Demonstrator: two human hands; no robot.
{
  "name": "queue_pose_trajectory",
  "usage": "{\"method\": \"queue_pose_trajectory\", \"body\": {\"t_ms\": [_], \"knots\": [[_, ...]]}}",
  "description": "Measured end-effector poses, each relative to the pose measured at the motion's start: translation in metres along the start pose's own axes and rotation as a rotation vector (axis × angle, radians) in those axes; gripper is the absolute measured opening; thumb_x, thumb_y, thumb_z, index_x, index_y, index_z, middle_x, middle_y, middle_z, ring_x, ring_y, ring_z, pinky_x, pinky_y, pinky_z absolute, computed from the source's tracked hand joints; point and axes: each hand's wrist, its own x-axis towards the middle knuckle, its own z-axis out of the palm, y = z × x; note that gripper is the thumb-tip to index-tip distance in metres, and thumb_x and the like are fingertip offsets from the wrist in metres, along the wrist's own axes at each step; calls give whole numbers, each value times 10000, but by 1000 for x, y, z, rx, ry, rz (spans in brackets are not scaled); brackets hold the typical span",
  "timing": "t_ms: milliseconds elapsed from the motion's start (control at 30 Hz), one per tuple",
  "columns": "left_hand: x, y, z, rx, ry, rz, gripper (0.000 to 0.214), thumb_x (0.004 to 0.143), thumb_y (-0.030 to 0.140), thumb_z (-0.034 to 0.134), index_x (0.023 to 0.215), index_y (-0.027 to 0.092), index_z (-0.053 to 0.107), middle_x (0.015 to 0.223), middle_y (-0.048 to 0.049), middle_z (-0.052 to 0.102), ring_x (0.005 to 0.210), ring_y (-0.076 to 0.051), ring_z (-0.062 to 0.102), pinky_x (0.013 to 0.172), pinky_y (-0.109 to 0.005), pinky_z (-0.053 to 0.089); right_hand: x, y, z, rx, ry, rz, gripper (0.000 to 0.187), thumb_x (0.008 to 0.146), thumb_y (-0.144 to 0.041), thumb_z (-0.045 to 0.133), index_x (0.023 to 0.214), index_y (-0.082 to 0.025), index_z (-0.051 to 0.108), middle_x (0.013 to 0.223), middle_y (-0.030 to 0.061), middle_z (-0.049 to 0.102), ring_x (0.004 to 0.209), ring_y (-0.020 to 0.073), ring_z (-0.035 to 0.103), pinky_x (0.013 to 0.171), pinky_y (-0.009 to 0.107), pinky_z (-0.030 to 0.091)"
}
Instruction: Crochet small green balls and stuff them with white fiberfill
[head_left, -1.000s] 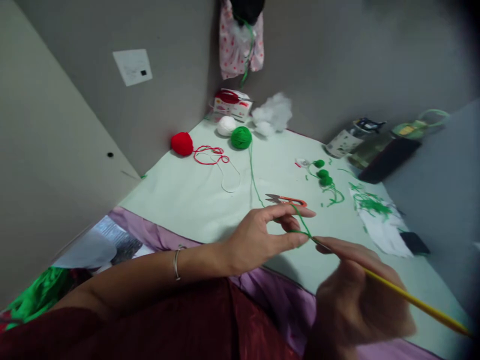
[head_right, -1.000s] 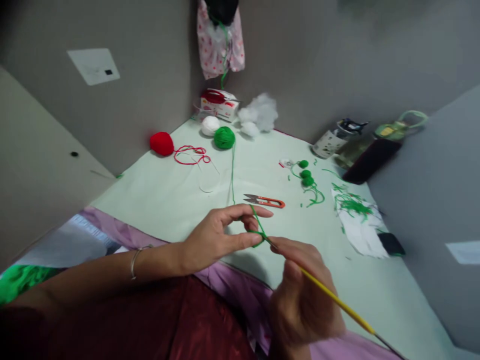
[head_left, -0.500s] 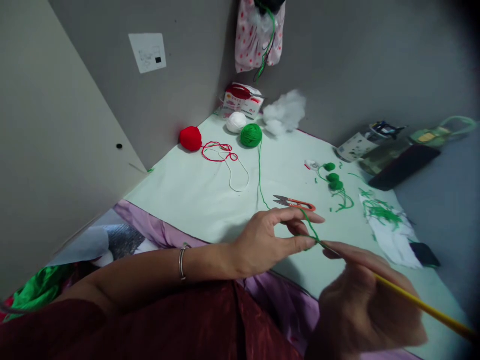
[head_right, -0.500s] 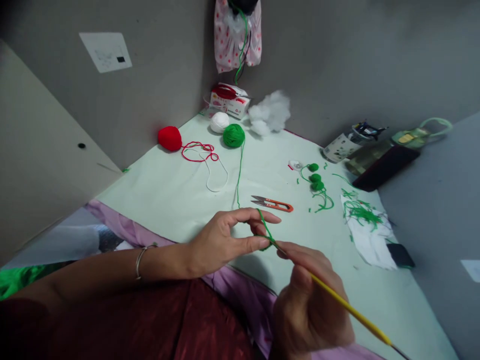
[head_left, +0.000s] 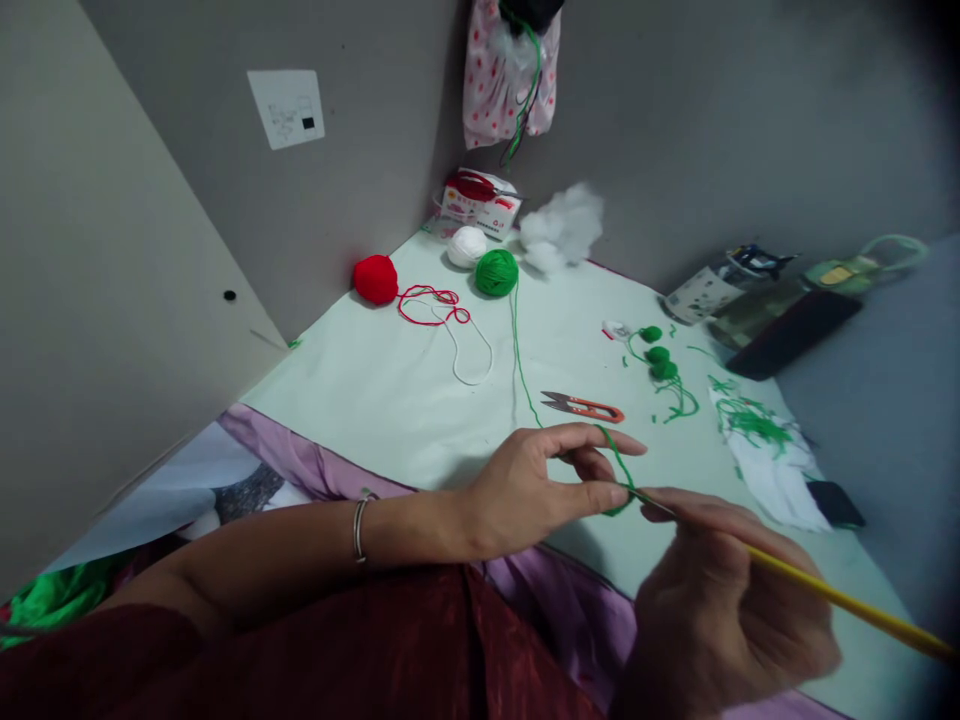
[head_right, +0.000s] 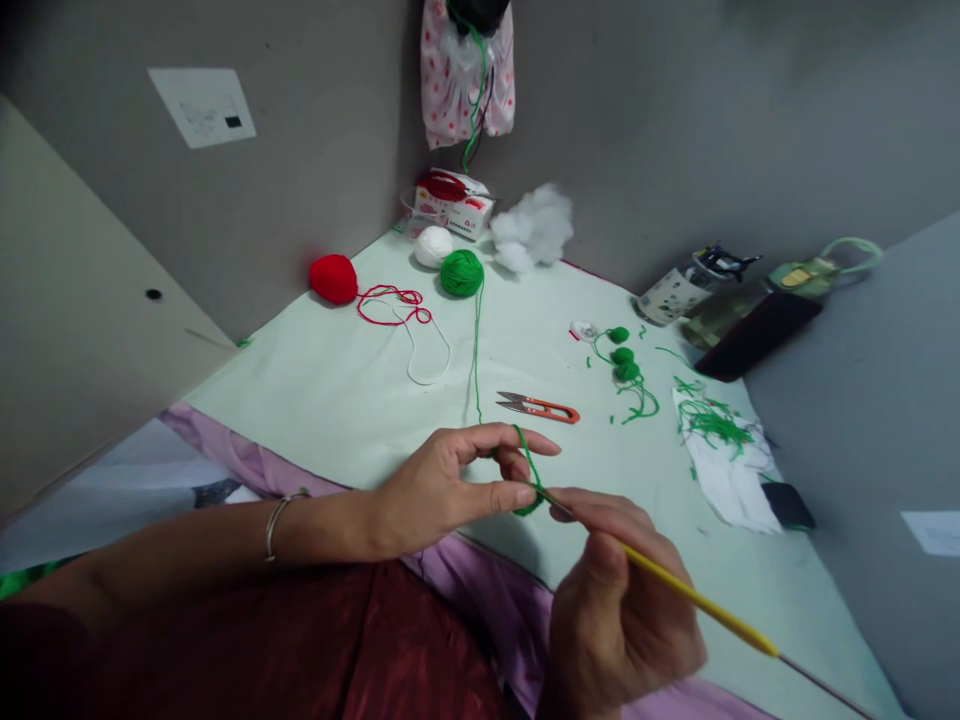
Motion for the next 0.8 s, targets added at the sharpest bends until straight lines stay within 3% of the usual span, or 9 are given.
{"method": "queue_pose_trajectory", "body": {"t_ms": [800], "knots": [[-1, 3, 0, 17, -18, -31, 386, 845, 198, 742, 1216, 92, 737, 826, -13, 622, 834, -149, 571, 904, -303, 479, -2, -1, 0, -26, 25, 40, 115, 900, -168, 660, 846, -198, 757, 705, 21, 729, 617, 227, 666, 531, 382, 472]]}}
